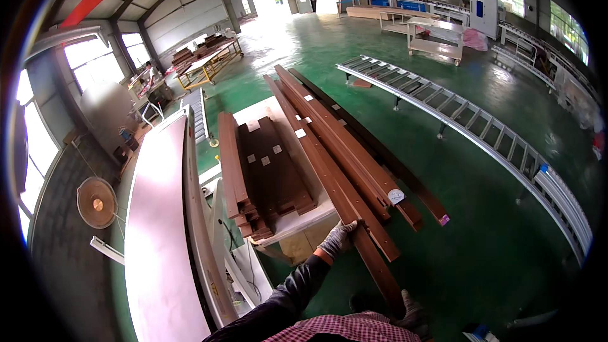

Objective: The person sands long wooden boards one at a time by placing them on a belt sanding machine and moving them back and forth, then transfers each sanded board to a stack on a pallet.

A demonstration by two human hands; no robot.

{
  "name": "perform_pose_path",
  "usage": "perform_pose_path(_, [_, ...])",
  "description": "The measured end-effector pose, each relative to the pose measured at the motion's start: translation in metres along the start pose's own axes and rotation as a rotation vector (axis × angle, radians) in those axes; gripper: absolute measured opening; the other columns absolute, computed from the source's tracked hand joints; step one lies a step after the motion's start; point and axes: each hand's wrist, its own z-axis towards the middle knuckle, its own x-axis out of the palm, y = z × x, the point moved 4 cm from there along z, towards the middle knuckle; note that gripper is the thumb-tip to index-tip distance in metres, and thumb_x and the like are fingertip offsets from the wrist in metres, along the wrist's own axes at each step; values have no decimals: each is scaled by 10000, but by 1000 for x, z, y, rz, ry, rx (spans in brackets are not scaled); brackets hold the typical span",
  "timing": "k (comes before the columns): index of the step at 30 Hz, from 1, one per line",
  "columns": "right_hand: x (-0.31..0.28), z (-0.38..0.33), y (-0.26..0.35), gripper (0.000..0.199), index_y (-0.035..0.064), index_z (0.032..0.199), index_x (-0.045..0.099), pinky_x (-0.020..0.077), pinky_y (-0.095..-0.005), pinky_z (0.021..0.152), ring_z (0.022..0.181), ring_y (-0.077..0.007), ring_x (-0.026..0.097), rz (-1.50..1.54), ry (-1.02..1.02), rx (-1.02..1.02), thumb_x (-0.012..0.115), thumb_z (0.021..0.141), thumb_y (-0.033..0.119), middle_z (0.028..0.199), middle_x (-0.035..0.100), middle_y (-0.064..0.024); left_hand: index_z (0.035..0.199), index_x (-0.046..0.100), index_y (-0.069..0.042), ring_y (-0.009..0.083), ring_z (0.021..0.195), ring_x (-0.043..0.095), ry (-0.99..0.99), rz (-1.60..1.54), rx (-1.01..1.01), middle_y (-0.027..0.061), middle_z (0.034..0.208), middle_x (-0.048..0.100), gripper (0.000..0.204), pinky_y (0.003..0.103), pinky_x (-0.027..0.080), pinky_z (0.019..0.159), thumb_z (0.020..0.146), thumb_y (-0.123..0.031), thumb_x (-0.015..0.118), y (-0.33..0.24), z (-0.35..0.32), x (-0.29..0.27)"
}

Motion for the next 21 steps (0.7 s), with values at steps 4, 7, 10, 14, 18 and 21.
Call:
perform_pose_path(4, [-3,16,-6,1005,10,1449,361,452,-430,998,1190,-392,548,102,-117,14,788,676,491,1293,532,-278,1181,521,-86,304,985,640,23,22,-40,113,1038,657,293,508,523,897,914,-118,635,7,27,-2])
perform_pose_path(7, [-20,30,15,921,6,1432,390,484,-418,954,1115,-388,593,-63,-194,-30,764,695,412,1220,582,-267,1195,539,-107,293,996,636,-18,48,-62,98,1051,660,305,490,524,886,915,-164,647,4,45,-13])
perform_pose_path(10, [-26,52,11,862,6,1427,396,481,-430,958,1100,-400,590,-41,-156,-146,736,708,337,1214,586,-262,1186,552,-118,283,984,638,-80,103,-54,92,1051,664,297,488,527,873,912,-174,652,-6,69,-17])
perform_pose_path(14, [-14,108,11,850,27,1443,378,484,-442,953,1090,-402,589,-22,-182,-175,724,711,284,1220,581,-258,1204,537,-92,279,973,645,-244,305,-99,117,1056,668,377,424,542,804,890,-238,686,-36,92,-30])
perform_pose_path(18, [-6,160,23,881,63,1473,330,484,-436,953,1105,-395,577,-49,-173,-164,732,715,265,1221,576,-251,1250,490,3,260,960,639,-294,866,-7,147,1080,648,516,307,523,799,886,-303,691,-49,95,-28])
perform_pose_path(21, [-4,195,53,898,66,1480,313,477,-433,965,1134,-403,560,-116,-132,-125,744,719,269,1250,565,-252,1340,433,35,264,1028,626,-341,929,-51,184,1182,608,633,316,508,853,877,-306,698,-34,76,-44])
